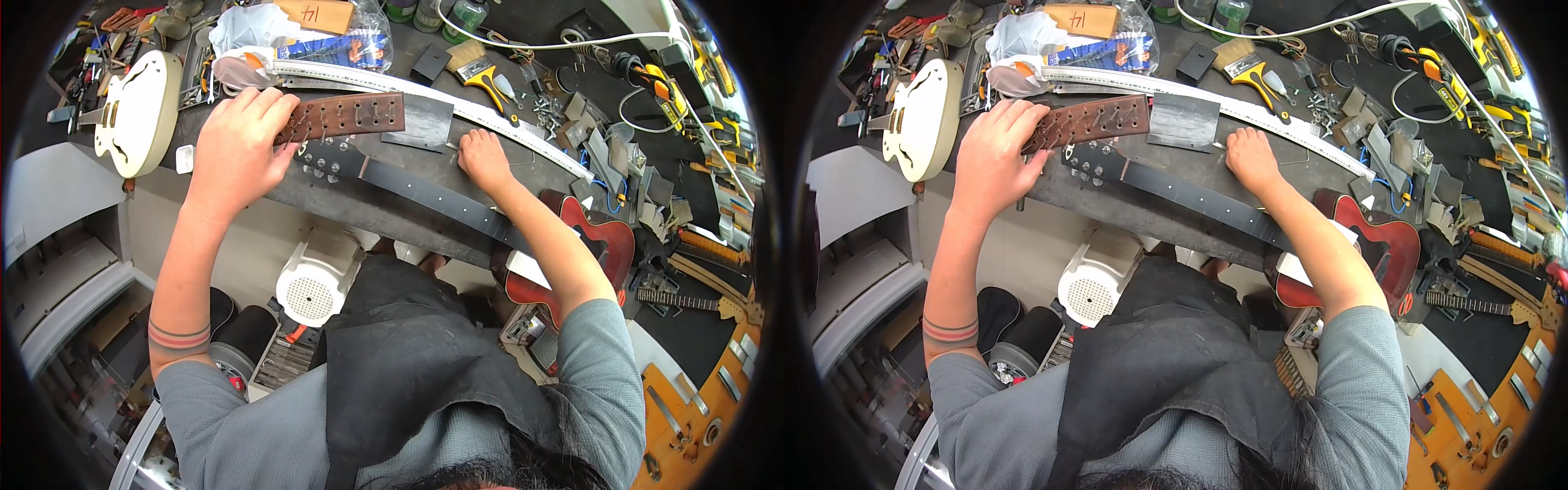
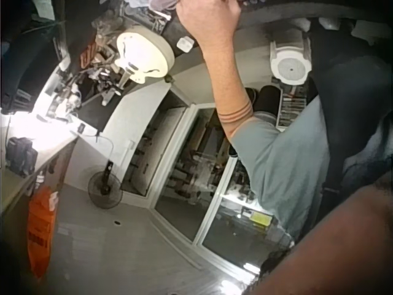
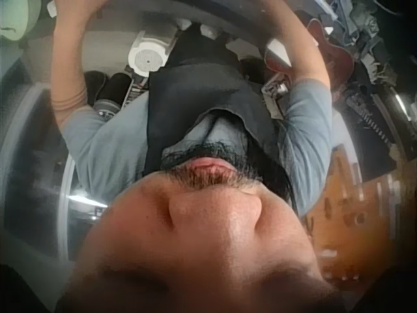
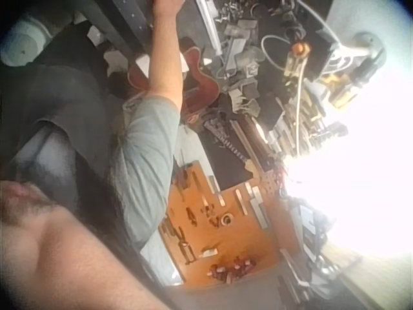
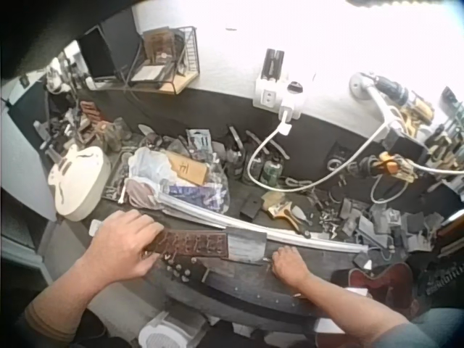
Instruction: The person works on a guitar neck in a workshop, using sandpaper to smooth the fretboard and a small metal file to shape a fret. The person also handles a wooden block and a red acoustic guitar body, moving them around the workbench.
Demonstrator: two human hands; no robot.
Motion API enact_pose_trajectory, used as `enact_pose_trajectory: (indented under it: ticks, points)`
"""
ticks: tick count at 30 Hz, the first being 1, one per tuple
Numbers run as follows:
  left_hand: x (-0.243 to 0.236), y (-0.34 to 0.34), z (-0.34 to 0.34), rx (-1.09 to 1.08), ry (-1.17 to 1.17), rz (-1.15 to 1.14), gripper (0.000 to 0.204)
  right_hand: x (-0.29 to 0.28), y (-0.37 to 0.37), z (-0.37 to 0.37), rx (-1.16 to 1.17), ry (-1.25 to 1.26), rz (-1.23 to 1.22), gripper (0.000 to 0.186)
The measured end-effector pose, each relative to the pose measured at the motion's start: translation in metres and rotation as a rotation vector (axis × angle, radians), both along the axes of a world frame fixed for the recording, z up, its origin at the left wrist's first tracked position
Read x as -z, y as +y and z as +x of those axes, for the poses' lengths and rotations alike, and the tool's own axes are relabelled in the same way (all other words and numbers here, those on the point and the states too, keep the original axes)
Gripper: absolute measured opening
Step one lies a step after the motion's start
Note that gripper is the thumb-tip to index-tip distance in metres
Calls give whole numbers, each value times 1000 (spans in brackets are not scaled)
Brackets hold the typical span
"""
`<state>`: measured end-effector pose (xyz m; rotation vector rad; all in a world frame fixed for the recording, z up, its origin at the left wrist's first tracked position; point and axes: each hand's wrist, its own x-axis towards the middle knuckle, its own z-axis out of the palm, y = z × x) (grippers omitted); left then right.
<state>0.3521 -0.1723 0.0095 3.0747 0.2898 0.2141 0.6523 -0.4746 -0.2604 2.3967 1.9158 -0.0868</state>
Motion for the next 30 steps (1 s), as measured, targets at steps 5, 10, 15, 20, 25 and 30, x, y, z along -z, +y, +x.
enact_pose_trajectory:
  ticks: [5,10,15,20,25,30]
  points:
    - [2,4,-7,-19,12,-13,59,-6,2,1,-99,-53,-62,13]
    - [7,9,-12,-28,4,-10,59,-4,-9,-2,-58,-27,24,8]
    - [8,10,-13,-36,25,-28,58,-1,4,-3,-26,-88,-108,11]
    - [7,12,-14,-29,5,-44,58,0,8,4,-80,-85,-85,14]
    - [0,14,-10,-29,-3,-74,56,-22,-34,33,200,453,-115,12]
    - [13,15,-6,-29,6,-105,59,-98,-89,35,792,952,242,18]
